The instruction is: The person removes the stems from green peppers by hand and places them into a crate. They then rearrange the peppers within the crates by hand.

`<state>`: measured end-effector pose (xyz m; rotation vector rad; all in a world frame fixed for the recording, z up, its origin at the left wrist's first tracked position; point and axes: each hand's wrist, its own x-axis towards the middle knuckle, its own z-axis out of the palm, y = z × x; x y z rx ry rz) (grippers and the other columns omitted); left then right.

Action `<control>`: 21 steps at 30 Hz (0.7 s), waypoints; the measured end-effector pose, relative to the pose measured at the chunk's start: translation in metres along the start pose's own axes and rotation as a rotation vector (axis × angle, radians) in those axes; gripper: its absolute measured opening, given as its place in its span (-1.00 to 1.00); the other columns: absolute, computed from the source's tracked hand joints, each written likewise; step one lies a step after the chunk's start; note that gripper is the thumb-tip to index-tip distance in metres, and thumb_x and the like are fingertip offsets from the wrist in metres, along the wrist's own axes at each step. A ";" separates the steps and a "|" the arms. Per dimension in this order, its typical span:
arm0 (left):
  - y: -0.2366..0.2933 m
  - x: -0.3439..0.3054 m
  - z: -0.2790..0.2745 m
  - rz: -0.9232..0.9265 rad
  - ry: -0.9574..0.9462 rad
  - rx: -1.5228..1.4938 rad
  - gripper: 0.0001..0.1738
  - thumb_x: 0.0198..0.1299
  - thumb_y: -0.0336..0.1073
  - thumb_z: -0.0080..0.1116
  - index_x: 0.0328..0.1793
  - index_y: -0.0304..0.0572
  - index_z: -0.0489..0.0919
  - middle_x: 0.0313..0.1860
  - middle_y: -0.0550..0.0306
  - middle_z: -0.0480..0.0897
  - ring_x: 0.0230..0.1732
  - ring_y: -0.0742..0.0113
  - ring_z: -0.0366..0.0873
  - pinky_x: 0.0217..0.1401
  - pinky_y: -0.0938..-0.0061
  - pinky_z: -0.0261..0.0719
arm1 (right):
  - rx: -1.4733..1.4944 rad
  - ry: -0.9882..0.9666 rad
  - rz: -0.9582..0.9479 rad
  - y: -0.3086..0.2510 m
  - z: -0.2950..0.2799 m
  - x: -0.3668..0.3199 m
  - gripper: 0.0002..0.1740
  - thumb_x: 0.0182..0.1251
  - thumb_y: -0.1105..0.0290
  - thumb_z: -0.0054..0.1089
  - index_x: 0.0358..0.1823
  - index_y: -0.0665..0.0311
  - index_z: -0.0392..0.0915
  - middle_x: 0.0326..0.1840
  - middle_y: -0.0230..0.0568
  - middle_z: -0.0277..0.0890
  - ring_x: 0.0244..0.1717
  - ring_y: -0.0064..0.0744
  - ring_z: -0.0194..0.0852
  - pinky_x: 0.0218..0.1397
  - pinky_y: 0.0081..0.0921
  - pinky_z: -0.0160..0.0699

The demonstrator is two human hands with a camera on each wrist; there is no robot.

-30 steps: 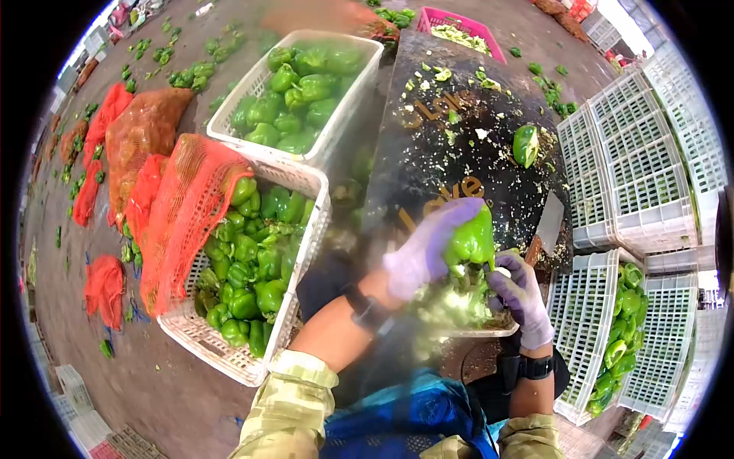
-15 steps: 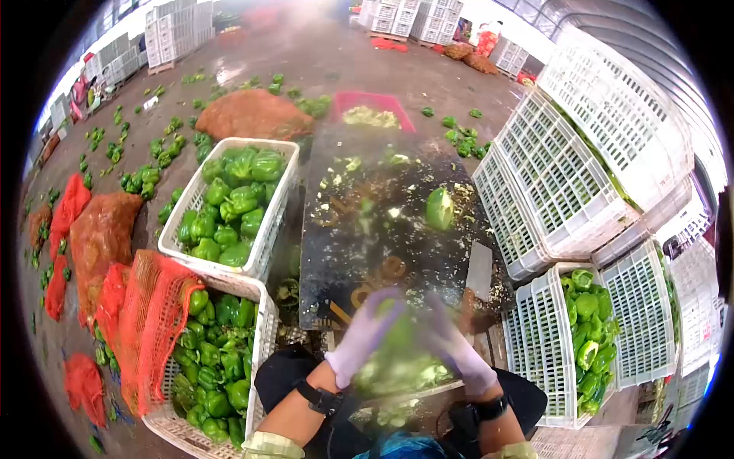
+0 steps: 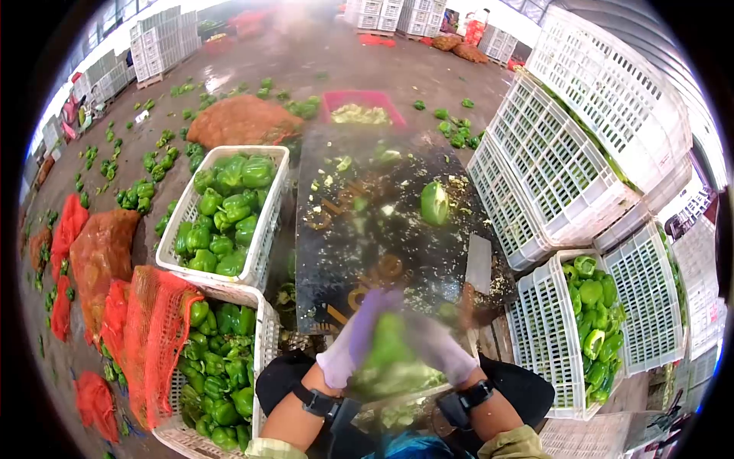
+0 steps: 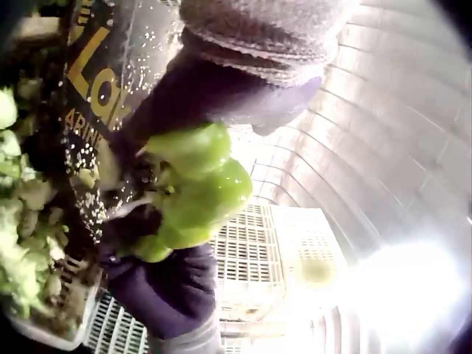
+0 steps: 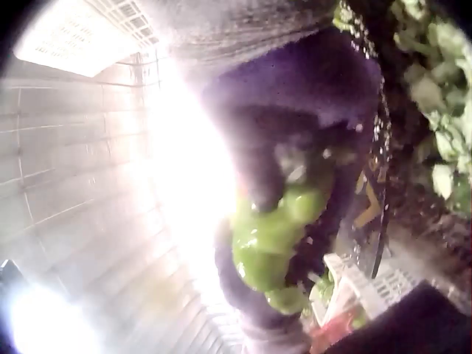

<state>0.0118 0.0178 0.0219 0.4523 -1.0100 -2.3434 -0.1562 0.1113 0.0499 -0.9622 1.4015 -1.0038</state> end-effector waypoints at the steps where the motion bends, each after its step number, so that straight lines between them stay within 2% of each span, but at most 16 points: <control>1: -0.001 0.000 0.001 0.017 0.042 0.032 -0.44 0.34 -0.33 0.12 0.44 -0.12 0.28 0.34 0.07 0.39 0.38 0.15 0.34 0.35 0.23 0.44 | 0.193 0.064 0.088 -0.001 -0.001 -0.002 -0.46 0.25 0.33 0.34 0.21 0.31 0.38 0.06 -0.22 0.51 0.10 -0.32 0.55 0.16 -0.39 0.63; 2: -0.006 0.000 -0.009 0.086 0.004 0.071 -0.44 0.36 -0.27 0.09 0.46 -0.07 0.26 0.38 0.10 0.34 0.42 0.15 0.29 0.36 0.18 0.40 | 0.591 -0.035 -0.005 -0.002 -0.006 -0.009 -0.39 0.24 0.31 0.35 0.28 0.29 0.34 0.14 -0.17 0.48 0.13 -0.24 0.54 0.20 -0.27 0.62; 3: -0.010 0.001 -0.018 0.157 -0.031 0.108 -0.44 0.39 -0.22 0.05 0.48 -0.02 0.25 0.43 0.13 0.30 0.45 0.15 0.25 0.37 0.14 0.36 | 0.620 -0.134 -0.166 0.012 -0.017 -0.007 -0.37 0.24 0.30 0.35 0.30 0.27 0.33 0.16 -0.15 0.47 0.14 -0.20 0.53 0.23 -0.22 0.60; 4: 0.019 0.001 0.005 -0.119 0.219 -0.275 -0.41 0.39 -0.07 0.05 0.48 -0.02 0.26 0.43 0.16 0.31 0.47 0.12 0.20 0.40 0.09 0.29 | 0.646 -0.138 -0.211 0.008 -0.019 -0.014 -0.37 0.25 0.30 0.34 0.31 0.29 0.32 0.16 -0.14 0.47 0.15 -0.23 0.53 0.23 -0.28 0.58; 6: 0.021 0.003 0.011 -0.159 0.328 -0.266 -0.32 0.29 -0.07 0.15 0.50 -0.01 0.25 0.40 0.10 0.34 0.48 0.03 0.19 0.37 0.03 0.29 | 0.532 -0.040 -0.109 -0.019 -0.008 -0.027 -0.38 0.29 0.30 0.32 0.31 0.34 0.31 0.17 -0.12 0.47 0.15 -0.28 0.51 0.22 -0.40 0.55; 7: 0.023 -0.001 0.011 0.053 0.022 0.546 -0.23 0.10 -0.28 0.19 0.49 -0.04 0.26 0.37 0.00 0.38 0.45 0.00 0.22 0.37 0.08 0.30 | 0.435 -0.001 0.017 -0.029 -0.004 -0.025 -0.38 0.30 0.30 0.31 0.32 0.36 0.30 0.17 -0.11 0.47 0.16 -0.30 0.50 0.22 -0.46 0.54; 8: 0.026 -0.005 0.010 0.455 -0.045 1.293 -0.12 -0.10 -0.49 0.24 0.48 -0.08 0.27 0.33 -0.10 0.42 0.43 -0.03 0.26 0.38 0.13 0.31 | 0.330 0.006 0.118 -0.030 0.000 -0.016 -0.38 0.32 0.31 0.30 0.32 0.38 0.30 0.18 -0.10 0.47 0.16 -0.32 0.49 0.22 -0.52 0.52; 9: 0.028 -0.006 0.021 0.431 -0.072 1.328 -0.13 -0.12 -0.58 0.22 0.46 -0.13 0.29 0.32 -0.12 0.43 0.38 -0.01 0.31 0.38 0.16 0.31 | 0.237 -0.015 0.120 -0.008 -0.006 -0.006 -0.41 0.33 0.31 0.30 0.27 0.44 0.31 0.14 -0.16 0.48 0.12 -0.41 0.49 0.18 -0.57 0.50; 10: 0.027 -0.003 0.024 0.416 -0.085 1.366 -0.14 -0.15 -0.67 0.20 0.43 -0.19 0.31 0.30 -0.13 0.44 0.33 0.02 0.36 0.38 0.19 0.32 | 0.633 -0.015 -0.006 -0.003 -0.003 -0.010 -0.41 0.32 0.31 0.32 0.25 0.44 0.31 0.07 -0.19 0.50 0.06 -0.47 0.51 0.16 -0.58 0.50; 12: -0.002 0.015 -0.010 0.541 -0.029 1.510 -0.36 0.17 -0.42 0.16 0.44 -0.13 0.33 0.26 -0.07 0.47 0.22 0.03 0.44 0.34 0.23 0.38 | 0.667 0.021 -0.183 0.009 -0.020 -0.012 -0.39 0.31 0.29 0.34 0.26 0.45 0.30 0.04 -0.17 0.52 0.03 -0.46 0.53 0.14 -0.52 0.53; 14: 0.002 0.014 -0.004 -0.012 0.010 0.352 -0.42 0.34 0.03 -0.11 0.44 0.07 0.35 0.26 0.11 0.49 0.20 0.11 0.47 0.28 0.14 0.43 | 0.375 0.245 -0.095 -0.010 -0.037 -0.037 -0.38 0.29 0.29 0.35 0.26 0.47 0.32 0.01 -0.12 0.53 0.02 -0.43 0.55 0.12 -0.48 0.55; 15: 0.004 0.014 0.000 -0.164 0.202 -0.114 -0.38 0.42 0.26 -0.25 0.45 0.17 0.36 0.26 0.20 0.50 0.18 0.15 0.49 0.25 0.09 0.45 | 0.218 0.257 -0.233 -0.012 -0.055 -0.037 -0.38 0.28 0.29 0.34 0.25 0.48 0.33 0.01 -0.10 0.54 -0.02 -0.40 0.56 0.10 -0.45 0.57; 16: 0.004 0.013 -0.004 -0.184 0.281 -0.158 -0.40 0.42 0.23 -0.20 0.43 0.17 0.37 0.26 0.21 0.50 0.18 0.17 0.49 0.24 0.06 0.46 | 0.086 0.408 -0.123 -0.019 -0.073 -0.060 -0.39 0.25 0.31 0.34 0.26 0.45 0.35 0.02 -0.10 0.55 -0.04 -0.37 0.56 0.08 -0.45 0.58; 18: 0.002 0.012 -0.004 -0.179 0.314 -0.154 -0.41 0.41 0.23 -0.17 0.41 0.15 0.39 0.26 0.21 0.50 0.17 0.17 0.49 0.23 0.08 0.48 | 0.199 0.599 -0.254 0.017 -0.152 -0.082 -0.35 0.23 0.31 0.35 0.31 0.38 0.33 0.12 -0.10 0.53 0.03 -0.29 0.54 0.12 -0.42 0.55; 19: -0.001 0.010 -0.004 -0.180 0.339 -0.154 -0.41 0.40 0.23 -0.15 0.40 0.15 0.40 0.26 0.21 0.49 0.17 0.17 0.50 0.22 0.08 0.49 | 0.290 0.942 -0.239 0.008 -0.172 -0.105 -0.31 0.25 0.31 0.34 0.36 0.37 0.29 0.12 -0.09 0.51 0.08 -0.27 0.51 0.14 -0.42 0.53; 21: -0.008 0.012 -0.007 -0.191 0.257 -0.169 -0.40 0.39 0.23 -0.11 0.40 0.12 0.41 0.26 0.22 0.50 0.17 0.17 0.50 0.23 0.09 0.48 | 0.251 1.273 -0.408 -0.009 -0.224 -0.149 -0.30 0.28 0.34 0.32 0.40 0.35 0.24 0.27 -0.05 0.42 0.21 -0.27 0.41 0.20 -0.43 0.50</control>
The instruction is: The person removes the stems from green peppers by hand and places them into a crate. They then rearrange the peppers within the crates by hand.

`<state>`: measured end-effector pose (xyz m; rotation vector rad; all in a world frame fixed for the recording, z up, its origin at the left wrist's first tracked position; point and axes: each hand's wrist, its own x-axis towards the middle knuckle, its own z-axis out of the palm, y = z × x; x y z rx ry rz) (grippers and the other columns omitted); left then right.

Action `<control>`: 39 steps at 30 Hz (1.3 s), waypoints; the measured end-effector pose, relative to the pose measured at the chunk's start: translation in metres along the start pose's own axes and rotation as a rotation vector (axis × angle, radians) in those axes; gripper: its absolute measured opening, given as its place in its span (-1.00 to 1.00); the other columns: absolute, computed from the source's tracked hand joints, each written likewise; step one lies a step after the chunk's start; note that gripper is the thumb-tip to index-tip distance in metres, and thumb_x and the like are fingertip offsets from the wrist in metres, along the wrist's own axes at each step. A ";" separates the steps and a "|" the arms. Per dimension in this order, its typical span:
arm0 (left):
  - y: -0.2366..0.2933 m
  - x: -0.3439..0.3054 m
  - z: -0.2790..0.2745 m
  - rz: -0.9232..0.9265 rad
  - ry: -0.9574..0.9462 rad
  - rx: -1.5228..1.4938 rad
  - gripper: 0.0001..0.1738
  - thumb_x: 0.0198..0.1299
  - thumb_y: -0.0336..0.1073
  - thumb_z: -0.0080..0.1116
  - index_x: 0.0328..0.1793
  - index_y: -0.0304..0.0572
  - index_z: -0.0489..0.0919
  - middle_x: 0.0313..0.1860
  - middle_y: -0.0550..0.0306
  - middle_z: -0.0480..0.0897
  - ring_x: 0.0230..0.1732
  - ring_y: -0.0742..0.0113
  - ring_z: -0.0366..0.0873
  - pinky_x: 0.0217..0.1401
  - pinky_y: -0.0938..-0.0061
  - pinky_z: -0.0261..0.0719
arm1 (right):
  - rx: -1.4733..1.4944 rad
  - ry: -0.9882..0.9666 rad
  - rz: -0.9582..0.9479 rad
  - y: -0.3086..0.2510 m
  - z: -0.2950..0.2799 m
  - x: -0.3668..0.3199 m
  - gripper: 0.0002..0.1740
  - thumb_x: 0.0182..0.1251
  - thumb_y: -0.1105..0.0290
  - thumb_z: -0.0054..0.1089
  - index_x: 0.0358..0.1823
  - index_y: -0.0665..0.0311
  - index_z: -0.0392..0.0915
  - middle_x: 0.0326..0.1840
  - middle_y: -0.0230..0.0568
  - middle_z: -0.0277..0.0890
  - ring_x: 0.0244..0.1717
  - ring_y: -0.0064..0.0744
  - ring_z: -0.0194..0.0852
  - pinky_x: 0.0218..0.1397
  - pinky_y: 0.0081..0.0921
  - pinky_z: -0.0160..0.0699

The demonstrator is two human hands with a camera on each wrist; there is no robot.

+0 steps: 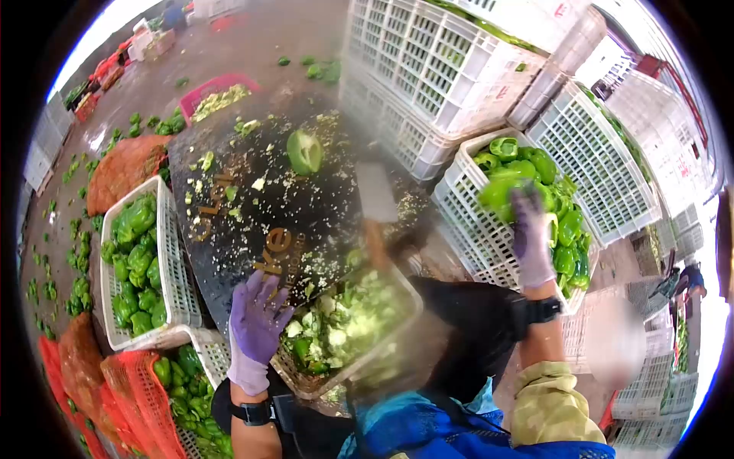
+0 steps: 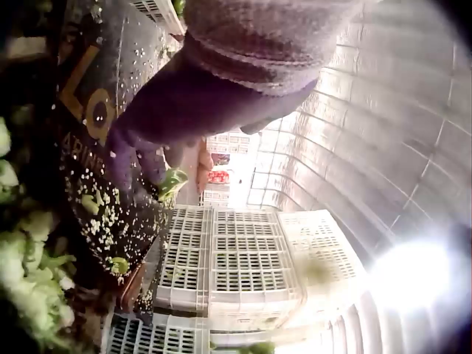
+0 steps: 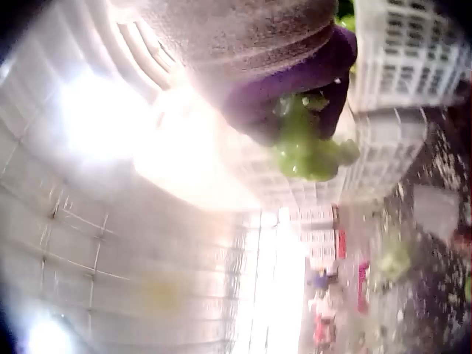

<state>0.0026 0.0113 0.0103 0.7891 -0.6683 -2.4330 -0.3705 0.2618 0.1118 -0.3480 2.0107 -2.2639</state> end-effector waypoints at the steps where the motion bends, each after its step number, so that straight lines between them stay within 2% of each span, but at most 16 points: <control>1: 0.000 -0.001 -0.003 0.000 -0.026 -0.004 -0.40 0.38 0.23 -0.09 0.40 0.11 0.41 0.26 0.22 0.50 0.17 0.17 0.50 0.23 0.09 0.48 | -0.036 0.047 -0.136 0.000 -0.033 0.027 -0.32 0.29 0.40 0.32 0.40 0.32 0.25 0.32 -0.02 0.37 0.19 -0.28 0.42 0.21 -0.47 0.50; 3: 0.000 -0.005 0.007 0.002 -0.026 0.042 -0.39 0.38 0.19 -0.04 0.41 0.06 0.39 0.25 0.22 0.51 0.18 0.19 0.49 0.25 0.10 0.47 | -0.317 0.158 -0.239 0.008 -0.077 0.068 -0.37 0.31 0.48 0.26 0.40 0.28 0.27 0.36 -0.10 0.37 0.18 -0.32 0.45 0.20 -0.43 0.49; 5: 0.000 -0.002 0.005 -0.005 -0.022 0.033 -0.40 0.38 0.17 -0.04 0.41 0.05 0.40 0.25 0.21 0.52 0.19 0.18 0.50 0.26 0.13 0.46 | -1.368 0.087 -0.268 0.035 -0.129 0.102 -0.37 0.31 0.19 0.21 0.37 0.28 0.35 0.25 0.04 0.49 0.16 -0.15 0.53 0.18 -0.41 0.50; 6: 0.002 -0.002 0.006 0.004 -0.021 0.043 -0.40 0.39 0.17 -0.04 0.40 0.05 0.40 0.24 0.21 0.53 0.20 0.18 0.50 0.27 0.13 0.45 | -1.282 -0.085 0.000 0.016 -0.108 0.084 -0.32 0.27 0.05 0.19 0.36 0.24 0.37 0.20 0.16 0.50 0.18 0.07 0.51 0.21 -0.28 0.48; 7: 0.002 -0.002 0.007 0.005 -0.025 0.053 -0.41 0.39 0.17 -0.04 0.40 0.05 0.40 0.24 0.21 0.53 0.21 0.17 0.50 0.28 0.14 0.44 | -1.584 -0.123 -0.241 0.036 -0.127 0.104 -0.36 0.27 0.11 0.19 0.35 0.19 0.39 0.20 0.16 0.50 0.13 0.12 0.52 0.19 -0.16 0.48; 9: 0.000 -0.004 0.005 0.061 -0.014 0.076 -0.42 0.40 0.15 -0.05 0.41 0.05 0.39 0.24 0.21 0.53 0.23 0.17 0.50 0.26 0.19 0.46 | -1.818 -0.143 -0.137 0.014 -0.100 0.100 -0.39 0.25 0.20 0.21 0.34 0.20 0.40 0.15 0.13 0.52 0.06 0.07 0.55 0.12 -0.16 0.52; 12: 0.003 -0.003 0.011 0.074 0.045 0.002 -0.44 0.41 0.11 -0.06 0.41 0.03 0.39 0.24 0.21 0.53 0.19 0.20 0.51 0.22 0.23 0.47 | -1.767 -0.027 -0.530 0.003 -0.051 0.104 -0.43 0.26 0.25 0.21 0.32 0.18 0.42 0.11 0.09 0.52 0.01 0.04 0.57 0.10 -0.18 0.55; 14: 0.004 -0.002 0.015 0.097 0.036 0.021 -0.44 0.41 0.10 -0.06 0.41 0.01 0.38 0.24 0.22 0.52 0.18 0.21 0.50 0.21 0.24 0.47 | -1.447 -0.230 -0.831 -0.001 0.042 0.068 -0.51 0.33 0.27 0.18 0.27 0.21 0.44 0.08 0.02 0.53 -0.03 -0.07 0.58 0.08 -0.25 0.58; 15: 0.006 -0.003 0.018 0.109 0.027 0.036 -0.44 0.41 0.09 -0.06 0.42 0.01 0.37 0.24 0.22 0.52 0.18 0.21 0.50 0.20 0.24 0.48 | -1.223 -0.425 -0.509 0.002 0.093 0.047 -0.46 0.32 0.27 0.20 0.31 0.25 0.39 0.08 -0.03 0.54 -0.02 -0.13 0.56 0.07 -0.28 0.58; 17: 0.013 -0.002 0.021 0.081 0.030 0.006 -0.41 0.43 0.09 -0.08 0.45 -0.02 0.33 0.24 0.17 0.51 0.19 0.22 0.48 0.23 0.24 0.46 | -0.911 -0.843 -0.418 0.045 0.166 0.027 -0.33 0.30 0.19 0.26 0.38 0.28 0.31 0.25 0.09 0.43 0.23 -0.09 0.43 0.19 -0.28 0.51; 18: 0.018 -0.004 0.024 0.104 0.022 0.025 -0.39 0.43 0.10 -0.09 0.47 -0.04 0.31 0.24 0.14 0.50 0.19 0.20 0.48 0.25 0.22 0.45 | -0.873 -0.983 -0.161 0.052 0.209 0.014 -0.24 0.26 0.13 0.30 0.42 0.30 0.25 0.34 0.17 0.34 0.33 -0.03 0.34 0.31 -0.25 0.40; 24: 0.033 -0.003 0.006 0.104 0.121 -0.070 -0.35 0.41 0.07 -0.05 0.48 -0.13 0.25 0.23 0.07 0.49 0.21 0.08 0.48 0.31 0.17 0.45 | -1.152 -0.873 -0.247 0.162 0.351 0.020 -0.29 0.16 0.04 0.31 0.26 0.29 0.37 0.06 0.22 0.56 0.11 0.17 0.54 0.20 -0.14 0.50; 29: 0.031 -0.005 -0.004 0.103 0.050 -0.161 -0.46 0.48 -0.06 -0.15 0.48 -0.11 0.25 0.29 0.06 0.44 0.28 0.11 0.42 0.39 0.17 0.36 | -1.340 -0.573 -0.435 0.216 0.375 0.023 -0.52 0.14 0.04 0.29 -0.04 0.22 0.54 -0.15 0.06 0.65 -0.08 0.06 0.65 -0.01 -0.12 0.60; 36: 0.026 -0.010 0.010 0.069 -0.020 -0.171 -0.50 0.49 -0.09 -0.17 0.49 -0.02 0.28 0.33 0.10 0.43 0.28 0.13 0.42 0.39 0.21 0.35 | -1.274 -0.892 -0.182 0.175 0.343 0.025 -0.46 -0.01 -0.08 0.35 -0.12 0.18 0.64 -0.22 -0.04 0.68 -0.13 -0.04 0.66 -0.03 -0.22 0.59; 37: 0.024 -0.011 0.012 0.072 -0.026 -0.183 -0.50 0.49 -0.09 -0.17 0.48 -0.02 0.28 0.32 0.10 0.44 0.27 0.14 0.43 0.38 0.22 0.35 | -1.248 -0.996 0.064 0.184 0.339 0.029 -0.40 -0.04 -0.15 0.36 -0.13 0.19 0.66 -0.23 -0.11 0.70 -0.11 -0.10 0.67 0.00 -0.27 0.58; 39: 0.022 -0.009 0.011 0.080 -0.040 -0.204 -0.51 0.49 -0.10 -0.17 0.47 -0.01 0.29 0.30 0.11 0.45 0.25 0.15 0.44 0.36 0.24 0.37 | -1.373 -1.018 -0.203 0.154 0.328 -0.001 -0.37 -0.05 -0.24 0.34 -0.20 0.19 0.68 -0.26 -0.14 0.70 -0.08 -0.12 0.67 0.03 -0.30 0.56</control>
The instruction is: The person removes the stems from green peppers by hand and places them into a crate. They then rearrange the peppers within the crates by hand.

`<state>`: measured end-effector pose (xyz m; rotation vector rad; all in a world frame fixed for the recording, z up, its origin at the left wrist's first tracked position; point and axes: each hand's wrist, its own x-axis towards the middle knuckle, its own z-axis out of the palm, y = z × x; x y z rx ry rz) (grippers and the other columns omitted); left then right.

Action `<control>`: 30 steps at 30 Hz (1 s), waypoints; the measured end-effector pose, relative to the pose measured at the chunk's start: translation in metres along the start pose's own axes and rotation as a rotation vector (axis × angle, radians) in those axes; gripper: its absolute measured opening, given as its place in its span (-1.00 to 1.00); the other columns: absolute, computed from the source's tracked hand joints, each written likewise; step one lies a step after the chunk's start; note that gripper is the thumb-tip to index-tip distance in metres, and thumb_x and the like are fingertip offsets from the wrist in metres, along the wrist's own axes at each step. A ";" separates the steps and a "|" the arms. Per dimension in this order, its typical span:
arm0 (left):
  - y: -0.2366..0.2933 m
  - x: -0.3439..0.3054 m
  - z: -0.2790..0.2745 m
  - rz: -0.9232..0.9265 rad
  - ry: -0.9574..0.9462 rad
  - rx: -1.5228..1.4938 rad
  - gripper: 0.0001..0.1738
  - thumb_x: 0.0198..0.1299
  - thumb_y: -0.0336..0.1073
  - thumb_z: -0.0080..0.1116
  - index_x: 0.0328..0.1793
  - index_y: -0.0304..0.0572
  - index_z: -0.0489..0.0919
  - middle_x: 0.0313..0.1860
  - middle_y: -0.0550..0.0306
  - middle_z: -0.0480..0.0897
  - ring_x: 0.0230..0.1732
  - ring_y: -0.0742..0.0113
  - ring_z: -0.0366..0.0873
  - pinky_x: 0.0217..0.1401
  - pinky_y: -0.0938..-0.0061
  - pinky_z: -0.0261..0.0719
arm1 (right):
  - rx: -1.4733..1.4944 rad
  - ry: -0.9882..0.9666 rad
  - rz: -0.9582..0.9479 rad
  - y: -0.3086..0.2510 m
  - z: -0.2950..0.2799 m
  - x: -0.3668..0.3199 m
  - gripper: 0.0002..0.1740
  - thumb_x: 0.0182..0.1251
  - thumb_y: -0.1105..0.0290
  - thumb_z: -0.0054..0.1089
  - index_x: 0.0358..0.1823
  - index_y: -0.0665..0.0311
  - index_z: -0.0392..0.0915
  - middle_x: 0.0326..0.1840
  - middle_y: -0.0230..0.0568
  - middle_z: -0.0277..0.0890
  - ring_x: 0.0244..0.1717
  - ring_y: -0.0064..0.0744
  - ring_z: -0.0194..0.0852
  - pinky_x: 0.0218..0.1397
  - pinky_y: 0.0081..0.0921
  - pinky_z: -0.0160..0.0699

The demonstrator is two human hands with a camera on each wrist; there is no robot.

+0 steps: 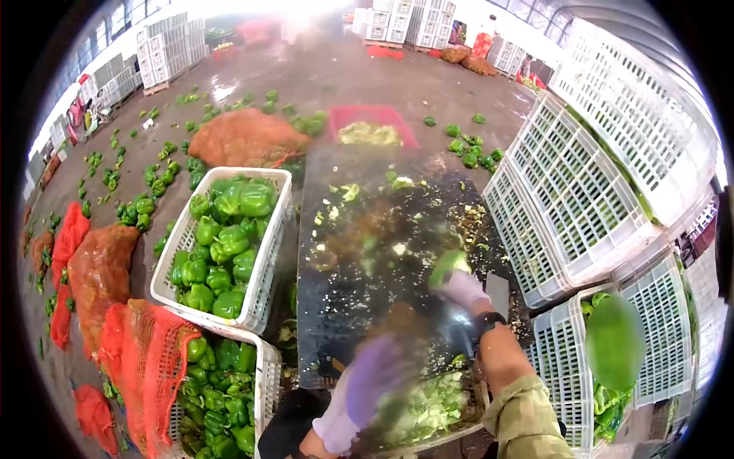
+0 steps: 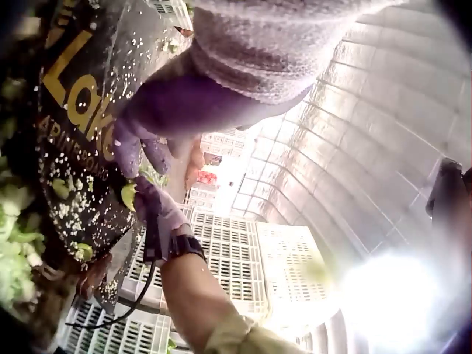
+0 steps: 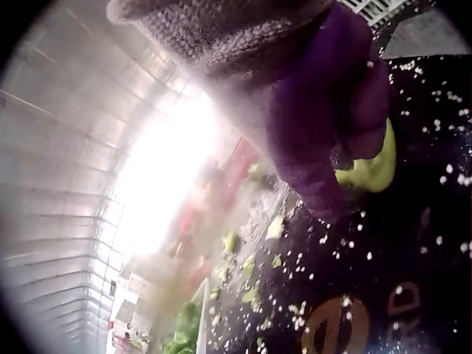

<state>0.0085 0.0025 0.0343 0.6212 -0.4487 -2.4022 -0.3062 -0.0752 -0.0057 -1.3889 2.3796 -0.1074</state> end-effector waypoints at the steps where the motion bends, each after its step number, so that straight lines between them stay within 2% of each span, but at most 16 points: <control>1: -0.001 0.000 -0.005 0.056 -0.058 0.091 -0.51 0.48 -0.08 -0.15 0.46 -0.01 0.30 0.26 0.12 0.47 0.24 0.15 0.44 0.32 0.25 0.39 | 0.037 -0.046 0.020 -0.009 -0.007 -0.014 -0.36 -0.04 -0.27 0.32 -0.22 0.20 0.69 -0.26 -0.13 0.70 -0.08 -0.12 0.66 0.04 -0.30 0.55; 3: 0.000 -0.003 -0.001 0.086 -0.005 0.156 -0.52 0.48 -0.07 -0.14 0.45 -0.01 0.31 0.24 0.12 0.48 0.22 0.15 0.45 0.30 0.24 0.41 | 0.084 -0.022 0.060 -0.013 -0.001 -0.027 -0.32 -0.03 -0.32 0.29 -0.26 0.20 0.70 -0.25 -0.10 0.69 -0.08 -0.10 0.66 0.05 -0.28 0.54; 6: -0.003 0.002 -0.009 0.062 0.038 0.147 -0.54 0.47 -0.05 -0.12 0.42 0.04 0.34 0.25 0.13 0.45 0.21 0.17 0.43 0.28 0.23 0.42 | 0.177 0.170 0.075 -0.011 0.028 -0.040 -0.40 0.02 -0.14 0.33 -0.14 0.26 0.65 -0.21 0.00 0.66 -0.11 -0.04 0.64 0.02 -0.25 0.55; 8: -0.007 0.009 -0.021 0.013 0.058 0.076 -0.53 0.45 -0.03 -0.08 0.41 0.06 0.35 0.27 0.14 0.44 0.22 0.18 0.41 0.29 0.21 0.39 | 0.209 0.098 0.024 -0.013 0.034 -0.045 -0.47 0.07 -0.05 0.32 -0.15 0.28 0.63 -0.22 -0.02 0.66 -0.14 -0.12 0.65 -0.05 -0.27 0.58; 10: -0.002 0.004 -0.014 0.029 0.084 0.141 -0.37 0.34 0.20 0.01 0.42 0.09 0.33 0.35 0.11 0.36 0.32 0.10 0.29 0.32 -0.04 0.31 | 0.491 0.081 -0.095 -0.014 0.040 -0.058 -0.54 0.00 0.01 0.33 -0.19 0.22 0.65 -0.19 -0.04 0.67 -0.21 -0.11 0.67 -0.04 -0.28 0.62; 12: 0.005 -0.001 -0.003 0.023 0.096 0.144 -0.24 0.28 0.32 0.02 0.46 0.08 0.30 0.39 0.08 0.31 0.41 0.00 0.21 0.36 -0.19 0.24 | 0.186 0.037 -0.103 -0.045 0.020 -0.105 -0.63 0.09 0.07 0.28 -0.19 0.19 0.65 -0.30 -0.11 0.66 -0.30 -0.23 0.67 -0.14 -0.33 0.65; 13: 0.011 0.000 0.004 -0.020 0.127 0.091 -0.09 0.24 0.45 -0.08 0.53 0.04 0.21 0.51 0.01 0.17 0.55 -0.12 -0.01 0.41 -0.36 0.09 | -0.060 -0.050 -0.260 -0.060 0.005 -0.136 -0.67 0.13 0.13 0.25 -0.16 0.16 0.64 -0.32 -0.16 0.64 -0.31 -0.26 0.66 -0.16 -0.35 0.66; 14: 0.015 -0.005 0.008 -0.021 0.086 0.091 -0.02 0.22 0.50 -0.16 0.57 -0.02 0.14 0.55 -0.08 0.13 0.55 -0.24 0.02 0.42 -0.41 0.07 | -0.304 -0.138 -0.414 -0.068 -0.005 -0.156 -0.71 0.16 0.19 0.22 -0.13 0.13 0.63 -0.35 -0.20 0.63 -0.31 -0.29 0.66 -0.19 -0.37 0.66; 16: 0.003 0.014 -0.024 -0.068 -0.150 -0.149 -0.03 0.24 0.50 -0.20 0.55 -0.03 0.17 0.49 -0.14 0.25 0.45 -0.27 0.23 0.37 -0.43 0.19 | -0.141 0.227 -0.921 -0.043 0.012 -0.177 -0.70 0.17 0.31 0.17 -0.03 0.07 0.59 -0.37 -0.28 0.60 -0.31 -0.31 0.64 -0.24 -0.41 0.65; 18: 0.003 0.008 -0.010 -0.095 -0.174 -0.335 -0.22 0.37 0.33 -0.23 0.40 -0.15 0.38 0.30 -0.14 0.49 0.28 -0.09 0.47 0.38 -0.20 0.37 | 0.049 0.132 -0.880 -0.038 0.008 -0.187 -0.55 0.13 0.39 0.20 0.11 0.02 0.53 -0.21 -0.22 0.58 -0.29 -0.23 0.63 -0.25 -0.39 0.64; 19: -0.004 0.004 -0.011 0.192 -0.189 0.218 -0.34 0.41 0.18 -0.17 0.39 -0.17 0.39 0.29 -0.08 0.50 0.26 -0.01 0.49 0.38 -0.07 0.41 | 0.087 0.127 -0.837 -0.038 0.003 -0.196 -0.53 0.12 0.39 0.21 0.13 0.01 0.51 -0.16 -0.19 0.58 -0.27 -0.20 0.63 -0.24 -0.39 0.64; 21: -0.016 0.003 -0.019 0.435 -0.190 0.678 -0.51 0.44 -0.10 -0.09 0.38 -0.19 0.38 0.27 0.01 0.52 0.25 0.12 0.50 0.37 0.12 0.46 | 0.306 0.006 -0.699 -0.044 -0.014 -0.215 -0.49 0.17 0.33 0.22 0.20 0.06 0.46 -0.06 -0.13 0.56 -0.20 -0.19 0.63 -0.16 -0.36 0.63; 24: -0.027 0.007 -0.017 0.413 -0.205 0.517 -0.55 0.41 -0.35 -0.02 0.41 -0.20 0.33 0.28 0.09 0.50 0.27 0.24 0.47 0.36 0.28 0.47 | 0.819 -0.345 -0.371 -0.061 -0.042 -0.238 -0.39 0.33 0.14 0.21 0.35 0.23 0.34 0.12 -0.02 0.52 -0.06 -0.24 0.62 0.04 -0.30 0.63; 26: -0.030 -0.004 -0.004 0.540 -0.251 0.592 -0.51 0.39 -0.37 0.00 0.43 -0.19 0.31 0.33 0.11 0.46 0.30 0.27 0.44 0.36 0.34 0.46 | 0.470 -0.346 -0.276 -0.077 -0.026 -0.235 -0.13 0.30 -0.07 0.26 0.44 0.36 0.19 0.33 0.08 0.40 0.14 -0.19 0.55 0.18 -0.31 0.57; 27: -0.027 -0.007 -0.005 0.765 -0.212 1.020 -0.45 0.42 -0.18 -0.01 0.48 -0.17 0.26 0.40 0.10 0.39 0.36 0.29 0.39 0.40 0.36 0.39 | 0.466 -0.274 -0.323 -0.076 -0.015 -0.235 -0.07 0.25 -0.06 0.32 0.45 0.40 0.16 0.36 0.11 0.35 0.21 -0.16 0.50 0.24 -0.30 0.52; 30: -0.021 -0.011 0.005 0.422 -0.239 0.442 -0.36 0.42 -0.06 0.01 0.53 -0.15 0.21 0.40 0.12 0.39 0.39 0.30 0.35 0.45 0.38 0.31 | 0.606 -0.276 -0.371 -0.060 0.009 -0.232 0.04 0.14 0.01 0.44 0.46 0.50 0.09 0.42 0.18 0.27 0.35 -0.12 0.35 0.36 -0.30 0.38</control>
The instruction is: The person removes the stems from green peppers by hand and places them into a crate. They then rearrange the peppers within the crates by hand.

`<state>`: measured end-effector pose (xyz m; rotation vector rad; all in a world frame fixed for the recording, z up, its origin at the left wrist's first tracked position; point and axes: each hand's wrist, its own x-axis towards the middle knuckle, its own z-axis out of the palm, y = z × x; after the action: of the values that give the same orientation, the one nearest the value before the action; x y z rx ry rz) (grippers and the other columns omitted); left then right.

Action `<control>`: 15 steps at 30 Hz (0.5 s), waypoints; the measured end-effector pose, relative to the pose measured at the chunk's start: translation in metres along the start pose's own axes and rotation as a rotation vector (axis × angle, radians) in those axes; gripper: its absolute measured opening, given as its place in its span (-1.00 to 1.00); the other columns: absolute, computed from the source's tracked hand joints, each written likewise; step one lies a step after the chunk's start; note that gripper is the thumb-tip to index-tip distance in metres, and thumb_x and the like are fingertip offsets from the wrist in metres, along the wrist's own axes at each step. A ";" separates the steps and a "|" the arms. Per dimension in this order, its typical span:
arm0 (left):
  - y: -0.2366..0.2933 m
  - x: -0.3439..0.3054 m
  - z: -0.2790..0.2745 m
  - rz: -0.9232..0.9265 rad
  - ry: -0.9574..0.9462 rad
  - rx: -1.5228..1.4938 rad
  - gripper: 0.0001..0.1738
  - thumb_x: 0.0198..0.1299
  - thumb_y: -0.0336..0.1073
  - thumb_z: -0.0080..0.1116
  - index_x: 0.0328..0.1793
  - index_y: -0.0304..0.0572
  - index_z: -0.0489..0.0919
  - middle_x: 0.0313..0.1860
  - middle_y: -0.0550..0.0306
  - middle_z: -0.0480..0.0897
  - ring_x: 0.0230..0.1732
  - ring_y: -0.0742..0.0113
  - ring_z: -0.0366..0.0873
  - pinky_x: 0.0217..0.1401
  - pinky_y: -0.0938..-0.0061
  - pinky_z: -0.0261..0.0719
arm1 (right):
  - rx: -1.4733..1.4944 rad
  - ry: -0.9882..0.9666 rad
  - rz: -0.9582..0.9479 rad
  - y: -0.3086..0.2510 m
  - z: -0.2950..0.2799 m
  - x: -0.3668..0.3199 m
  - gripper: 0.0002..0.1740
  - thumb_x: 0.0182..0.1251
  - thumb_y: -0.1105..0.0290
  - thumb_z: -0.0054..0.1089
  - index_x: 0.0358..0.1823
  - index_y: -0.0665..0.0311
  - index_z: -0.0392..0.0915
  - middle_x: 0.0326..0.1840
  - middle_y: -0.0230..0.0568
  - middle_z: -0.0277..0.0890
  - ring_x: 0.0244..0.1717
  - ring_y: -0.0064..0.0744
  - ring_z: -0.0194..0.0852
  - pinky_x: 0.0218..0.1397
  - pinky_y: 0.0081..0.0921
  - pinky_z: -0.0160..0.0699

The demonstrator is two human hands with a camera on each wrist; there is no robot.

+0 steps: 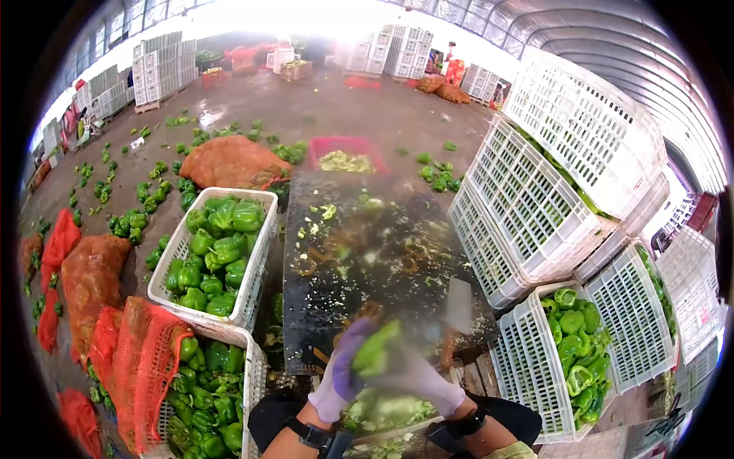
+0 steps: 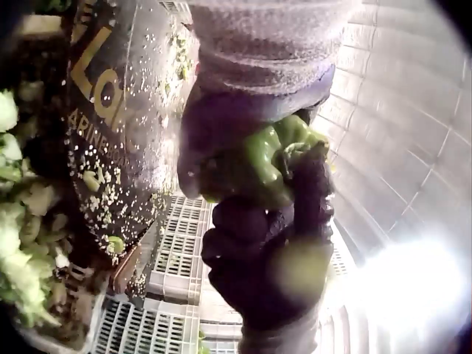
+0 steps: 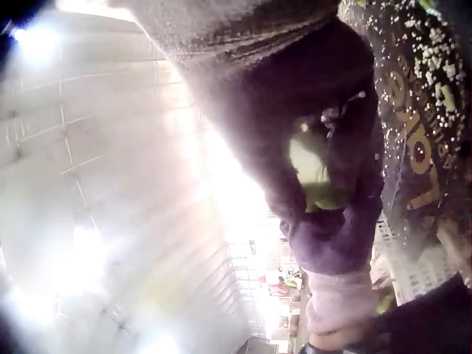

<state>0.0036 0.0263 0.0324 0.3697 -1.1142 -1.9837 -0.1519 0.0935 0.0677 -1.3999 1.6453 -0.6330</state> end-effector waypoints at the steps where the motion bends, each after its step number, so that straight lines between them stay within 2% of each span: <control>1: 0.016 -0.001 0.008 -0.157 0.062 -0.309 -0.33 0.41 -0.03 0.03 0.54 -0.14 0.20 0.40 0.13 0.39 0.40 0.30 0.34 0.46 0.39 0.28 | 0.078 -0.027 -0.003 0.004 0.000 0.000 0.07 0.11 0.04 0.48 0.46 0.53 0.07 0.43 0.20 0.25 0.39 -0.12 0.30 0.40 -0.31 0.34; 4: -0.021 0.000 -0.022 -0.309 -0.051 -0.353 -0.34 0.40 0.03 0.02 0.51 -0.13 0.27 0.38 0.15 0.43 0.40 0.29 0.35 0.46 0.37 0.29 | 0.203 -0.225 -0.019 0.003 -0.004 -0.002 -0.02 0.12 0.18 0.49 0.42 0.54 0.12 0.40 0.16 0.28 0.39 -0.16 0.29 0.45 -0.33 0.26; 6: -0.023 -0.005 -0.022 -0.145 -0.119 0.085 -0.32 0.25 -0.21 0.24 0.48 -0.16 0.34 0.34 0.16 0.48 0.37 0.38 0.36 0.46 0.41 0.28 | 0.237 -0.297 0.002 -0.008 -0.008 -0.007 -0.12 0.14 0.29 0.47 0.40 0.50 0.18 0.38 0.09 0.32 0.39 -0.21 0.29 0.47 -0.35 0.21; 8: -0.007 -0.008 -0.019 0.087 -0.215 0.390 -0.25 0.13 -0.37 0.33 0.48 -0.18 0.34 0.36 0.15 0.47 0.38 0.42 0.35 0.47 0.44 0.26 | 0.160 -0.309 -0.018 -0.004 -0.007 -0.002 -0.17 0.13 0.35 0.47 0.38 0.45 0.23 0.36 0.03 0.35 0.37 -0.25 0.30 0.47 -0.35 0.21; 9: 0.004 -0.008 -0.015 0.044 -0.227 0.383 -0.10 -0.06 -0.54 0.39 0.50 -0.20 0.31 0.44 0.15 0.40 0.40 0.45 0.32 0.49 0.46 0.21 | 0.299 -0.243 -0.109 -0.017 -0.003 -0.007 -0.17 0.07 0.39 0.51 0.36 0.40 0.27 0.33 -0.03 0.39 0.36 -0.27 0.32 0.46 -0.36 0.24; 12: 0.005 -0.006 -0.018 -0.019 -0.198 0.273 -0.07 -0.07 -0.50 0.42 0.52 -0.19 0.29 0.48 0.14 0.35 0.43 0.42 0.30 0.49 0.45 0.21 | 0.306 -0.148 -0.213 -0.033 0.005 -0.008 -0.16 0.03 0.40 0.55 0.34 0.41 0.29 0.31 -0.05 0.41 0.34 -0.29 0.34 0.45 -0.36 0.25; 13: -0.001 -0.007 -0.022 0.059 -0.196 0.301 -0.09 -0.06 -0.51 0.39 0.51 -0.20 0.29 0.47 0.14 0.37 0.42 0.42 0.31 0.48 0.45 0.23 | 0.329 -0.180 -0.152 -0.044 0.002 -0.012 -0.13 0.04 0.32 0.55 0.36 0.43 0.27 0.33 0.01 0.39 0.36 -0.24 0.33 0.44 -0.34 0.28; 15: -0.006 -0.008 -0.024 0.096 -0.153 0.348 -0.10 -0.04 -0.51 0.39 0.51 -0.21 0.29 0.47 0.12 0.36 0.43 0.40 0.31 0.49 0.45 0.22 | 0.166 -0.169 -0.083 -0.026 0.004 -0.007 -0.11 0.07 0.26 0.54 0.38 0.45 0.25 0.33 0.07 0.38 0.37 -0.19 0.33 0.43 -0.32 0.29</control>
<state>0.0203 0.0204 0.0131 0.3403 -1.5531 -1.7562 -0.1349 0.0944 0.0891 -1.3664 1.3766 -0.6643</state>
